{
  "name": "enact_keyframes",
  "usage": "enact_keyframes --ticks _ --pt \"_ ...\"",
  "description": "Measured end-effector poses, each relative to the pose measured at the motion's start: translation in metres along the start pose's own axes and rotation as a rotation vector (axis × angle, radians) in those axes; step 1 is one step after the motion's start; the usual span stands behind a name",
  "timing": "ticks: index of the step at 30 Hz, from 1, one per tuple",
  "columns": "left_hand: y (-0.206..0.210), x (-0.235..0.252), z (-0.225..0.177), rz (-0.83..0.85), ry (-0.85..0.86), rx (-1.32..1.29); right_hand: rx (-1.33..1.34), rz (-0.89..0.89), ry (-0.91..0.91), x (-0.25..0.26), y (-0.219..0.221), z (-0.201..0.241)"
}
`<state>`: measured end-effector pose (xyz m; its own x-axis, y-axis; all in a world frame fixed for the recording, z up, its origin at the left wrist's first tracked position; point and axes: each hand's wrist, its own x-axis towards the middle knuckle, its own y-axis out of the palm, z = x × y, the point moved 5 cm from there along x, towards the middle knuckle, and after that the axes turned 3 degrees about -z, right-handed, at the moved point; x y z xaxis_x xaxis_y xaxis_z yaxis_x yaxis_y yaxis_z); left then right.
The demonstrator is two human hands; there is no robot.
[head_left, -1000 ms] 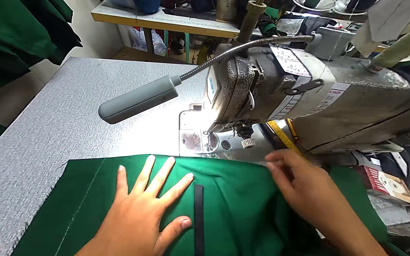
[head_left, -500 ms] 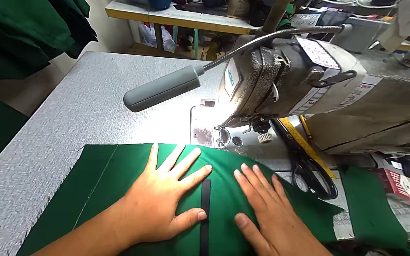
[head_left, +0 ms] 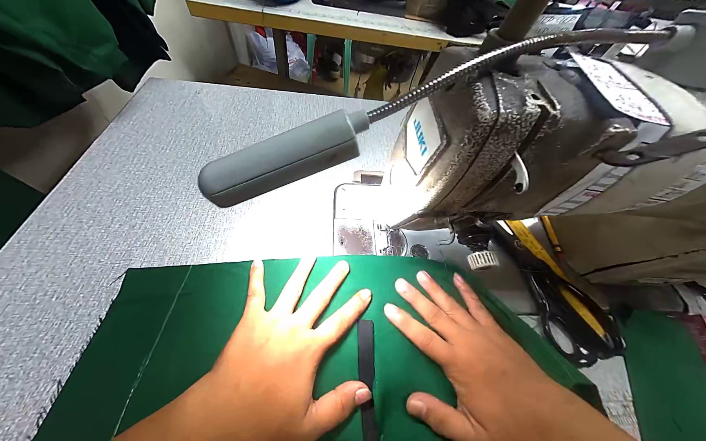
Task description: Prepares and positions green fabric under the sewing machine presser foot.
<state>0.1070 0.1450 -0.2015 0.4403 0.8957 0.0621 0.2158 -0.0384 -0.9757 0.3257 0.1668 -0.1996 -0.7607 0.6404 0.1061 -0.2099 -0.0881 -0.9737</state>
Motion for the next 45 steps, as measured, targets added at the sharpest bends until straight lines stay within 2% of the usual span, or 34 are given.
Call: enact_keyframes --ticks 4,8,12,15,17,19,20,22,25,30,33,34,36,37,39,42,45 --pt "0.003 0.018 0.011 -0.017 -0.001 0.009 -0.016 0.024 0.013 0.012 0.001 -0.02" --pt "0.002 0.058 0.034 0.075 -0.037 0.006 -0.003 0.102 0.061 0.04 0.0 -0.054" --pt "0.0 0.07 0.038 0.092 -0.051 0.066 0.004 0.111 0.045 0.048 0.001 -0.068" --pt "-0.009 0.061 0.032 -0.092 -0.011 0.14 -0.065 0.086 0.112 0.044 -0.007 -0.055" --pt "-0.021 0.046 0.026 -0.175 0.013 0.125 -0.123 -0.058 0.196 0.033 -0.02 -0.032" --pt "-0.032 0.02 0.021 -0.236 0.036 0.084 -0.036 -0.099 0.29 0.013 -0.032 -0.003" --pt "-0.036 0.005 0.02 -0.237 0.035 0.07 0.051 -0.055 0.335 0.003 -0.035 0.01" --pt "-0.036 -0.022 0.022 -0.126 -0.014 0.051 0.13 0.044 0.381 -0.012 -0.027 0.021" --pt "-0.02 -0.046 0.021 0.072 -0.124 0.046 -0.04 0.021 0.256 -0.03 -0.005 0.003" --pt "-0.007 -0.053 0.01 0.013 -0.188 0.077 -0.065 0.007 -0.063 -0.043 -0.007 -0.037" --pt "-0.009 -0.052 0.011 0.003 -0.183 0.082 -0.077 0.043 -0.106 -0.044 -0.013 -0.038" --pt "-0.012 -0.05 0.01 -0.015 -0.167 0.082 -0.081 0.023 -0.097 -0.042 -0.016 -0.033" --pt "-0.021 -0.039 0.008 -0.181 -0.073 0.086 -0.07 -0.111 -0.061 -0.036 -0.024 -0.015" --pt "-0.025 -0.029 0.005 -0.269 -0.001 0.089 -0.071 -0.201 -0.029 -0.031 -0.026 -0.005" --pt "-0.03 -0.001 -0.001 -0.329 0.177 0.099 -0.038 -0.317 0.048 -0.02 -0.029 0.015" --pt "-0.032 0.048 -0.004 -0.228 0.448 0.101 0.025 -0.344 0.148 -0.005 -0.022 0.036" --pt "-0.026 0.073 0.0 -0.107 0.6 0.103 0.071 -0.306 0.225 -0.003 -0.011 0.046"
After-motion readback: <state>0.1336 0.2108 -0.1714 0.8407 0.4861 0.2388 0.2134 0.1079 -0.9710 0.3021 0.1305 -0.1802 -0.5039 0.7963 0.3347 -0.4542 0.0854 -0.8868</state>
